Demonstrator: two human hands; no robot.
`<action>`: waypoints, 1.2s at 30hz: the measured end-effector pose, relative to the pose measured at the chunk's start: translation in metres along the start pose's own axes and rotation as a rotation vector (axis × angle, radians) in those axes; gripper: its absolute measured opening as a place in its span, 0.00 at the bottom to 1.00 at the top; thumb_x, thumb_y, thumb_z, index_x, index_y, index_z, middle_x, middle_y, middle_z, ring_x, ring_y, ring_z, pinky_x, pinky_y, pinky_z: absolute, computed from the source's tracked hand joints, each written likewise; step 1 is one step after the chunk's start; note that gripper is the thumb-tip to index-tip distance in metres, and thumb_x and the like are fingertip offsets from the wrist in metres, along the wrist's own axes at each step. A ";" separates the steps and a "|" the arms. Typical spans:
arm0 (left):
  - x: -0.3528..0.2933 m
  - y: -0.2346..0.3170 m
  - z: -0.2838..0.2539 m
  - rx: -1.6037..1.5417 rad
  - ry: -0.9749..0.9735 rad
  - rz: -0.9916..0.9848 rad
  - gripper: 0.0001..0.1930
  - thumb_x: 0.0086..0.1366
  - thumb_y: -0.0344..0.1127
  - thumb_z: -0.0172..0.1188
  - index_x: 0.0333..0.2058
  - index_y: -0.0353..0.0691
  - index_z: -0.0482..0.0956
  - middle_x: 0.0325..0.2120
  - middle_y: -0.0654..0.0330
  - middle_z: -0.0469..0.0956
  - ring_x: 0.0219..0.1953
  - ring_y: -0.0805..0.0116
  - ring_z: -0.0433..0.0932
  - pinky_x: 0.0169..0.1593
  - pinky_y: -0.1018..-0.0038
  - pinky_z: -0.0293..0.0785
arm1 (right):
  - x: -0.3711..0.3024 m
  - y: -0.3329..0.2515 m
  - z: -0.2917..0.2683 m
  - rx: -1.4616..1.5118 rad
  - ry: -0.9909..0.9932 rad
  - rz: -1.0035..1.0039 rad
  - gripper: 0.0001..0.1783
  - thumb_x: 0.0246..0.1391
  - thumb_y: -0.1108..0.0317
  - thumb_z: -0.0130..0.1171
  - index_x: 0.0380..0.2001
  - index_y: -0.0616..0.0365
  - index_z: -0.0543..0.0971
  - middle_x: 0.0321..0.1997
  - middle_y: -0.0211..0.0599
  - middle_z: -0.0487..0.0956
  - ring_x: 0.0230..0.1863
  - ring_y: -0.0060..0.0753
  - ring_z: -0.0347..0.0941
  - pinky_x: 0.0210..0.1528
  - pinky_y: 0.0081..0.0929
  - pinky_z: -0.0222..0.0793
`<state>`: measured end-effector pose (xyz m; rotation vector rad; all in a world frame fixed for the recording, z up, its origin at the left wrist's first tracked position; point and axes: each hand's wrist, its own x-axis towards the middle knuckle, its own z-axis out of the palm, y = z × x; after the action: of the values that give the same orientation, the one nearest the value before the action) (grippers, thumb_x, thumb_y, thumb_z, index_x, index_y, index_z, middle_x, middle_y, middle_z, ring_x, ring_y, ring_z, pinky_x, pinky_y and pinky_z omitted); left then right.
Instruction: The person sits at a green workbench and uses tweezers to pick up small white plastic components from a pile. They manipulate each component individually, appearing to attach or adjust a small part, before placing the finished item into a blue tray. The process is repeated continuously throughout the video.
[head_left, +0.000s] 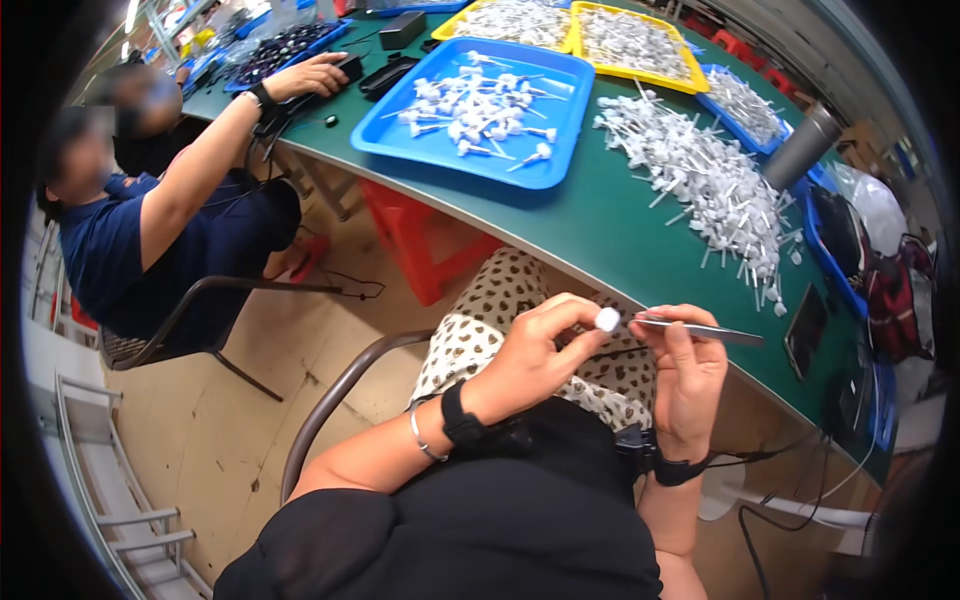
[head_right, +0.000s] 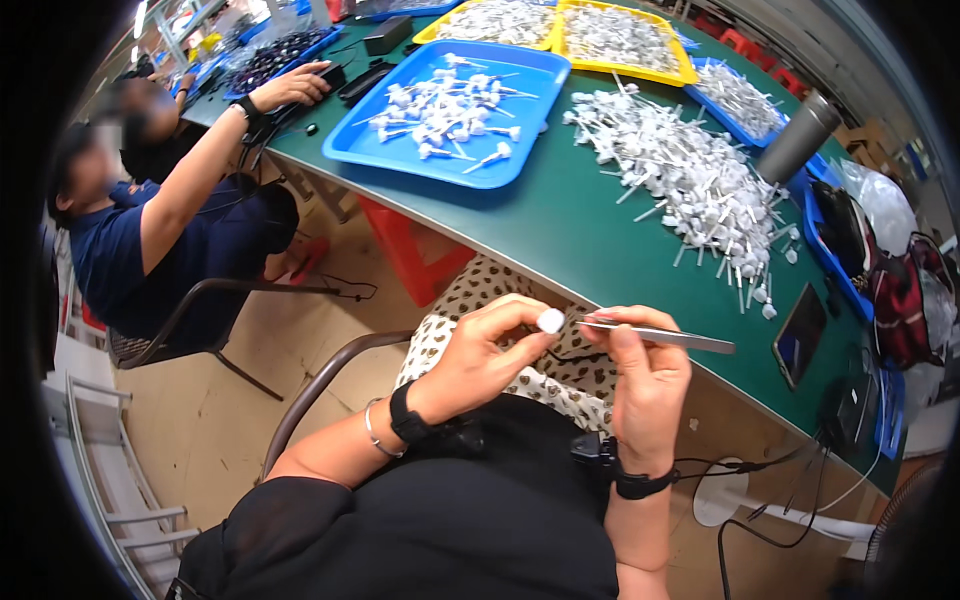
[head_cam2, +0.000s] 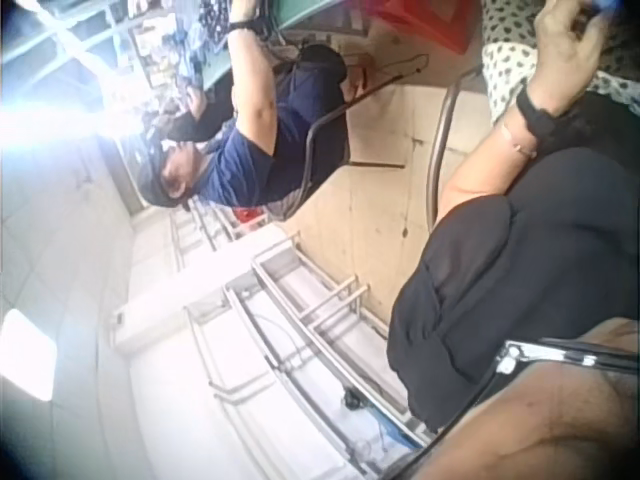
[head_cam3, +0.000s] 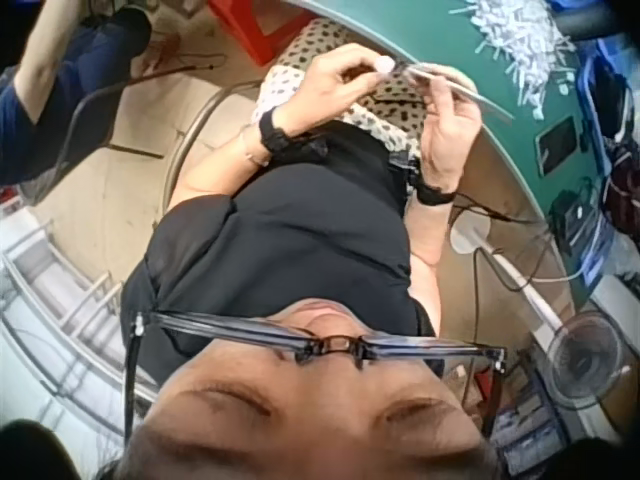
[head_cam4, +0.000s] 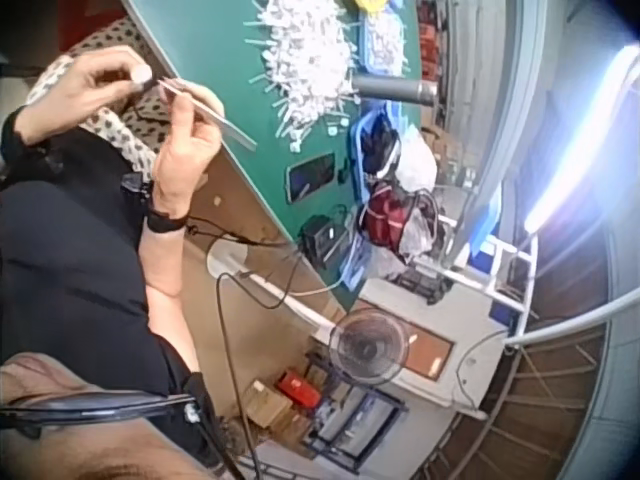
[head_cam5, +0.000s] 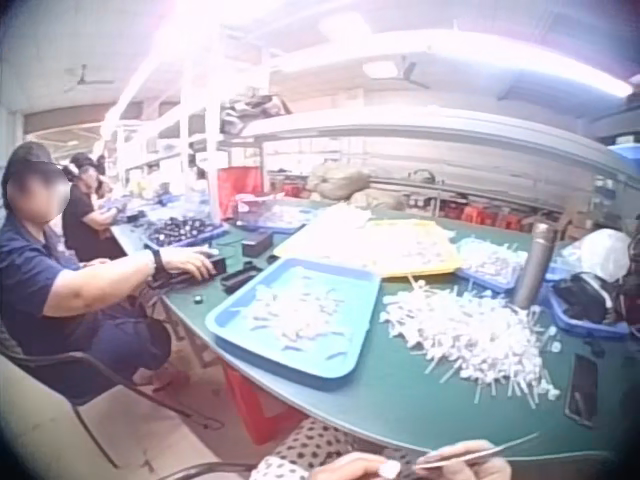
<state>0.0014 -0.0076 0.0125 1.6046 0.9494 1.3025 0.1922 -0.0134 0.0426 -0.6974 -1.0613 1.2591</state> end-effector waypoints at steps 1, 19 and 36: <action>0.000 0.003 0.002 -0.041 -0.001 -0.057 0.08 0.68 0.24 0.63 0.46 0.32 0.82 0.42 0.59 0.81 0.40 0.74 0.81 0.43 0.76 0.80 | -0.001 0.001 -0.001 -0.086 0.010 -0.020 0.08 0.69 0.75 0.56 0.48 0.67 0.77 0.45 0.44 0.83 0.48 0.34 0.82 0.56 0.33 0.79; -0.007 -0.011 0.007 0.177 -0.057 0.140 0.06 0.70 0.28 0.61 0.44 0.35 0.80 0.33 0.54 0.78 0.33 0.53 0.79 0.36 0.64 0.76 | -0.009 0.011 0.010 -0.472 -0.009 -0.160 0.06 0.62 0.79 0.64 0.43 0.66 0.81 0.43 0.37 0.83 0.40 0.23 0.79 0.43 0.21 0.75; -0.003 -0.010 0.006 0.195 -0.025 0.235 0.10 0.65 0.24 0.66 0.45 0.38 0.82 0.38 0.55 0.82 0.39 0.55 0.82 0.42 0.66 0.80 | -0.008 0.006 0.012 -0.603 -0.014 -0.226 0.04 0.62 0.78 0.64 0.40 0.66 0.83 0.37 0.35 0.84 0.32 0.21 0.77 0.36 0.20 0.73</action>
<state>0.0064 -0.0080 0.0013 1.9258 0.9164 1.3773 0.1786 -0.0209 0.0398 -0.9861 -1.5066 0.7446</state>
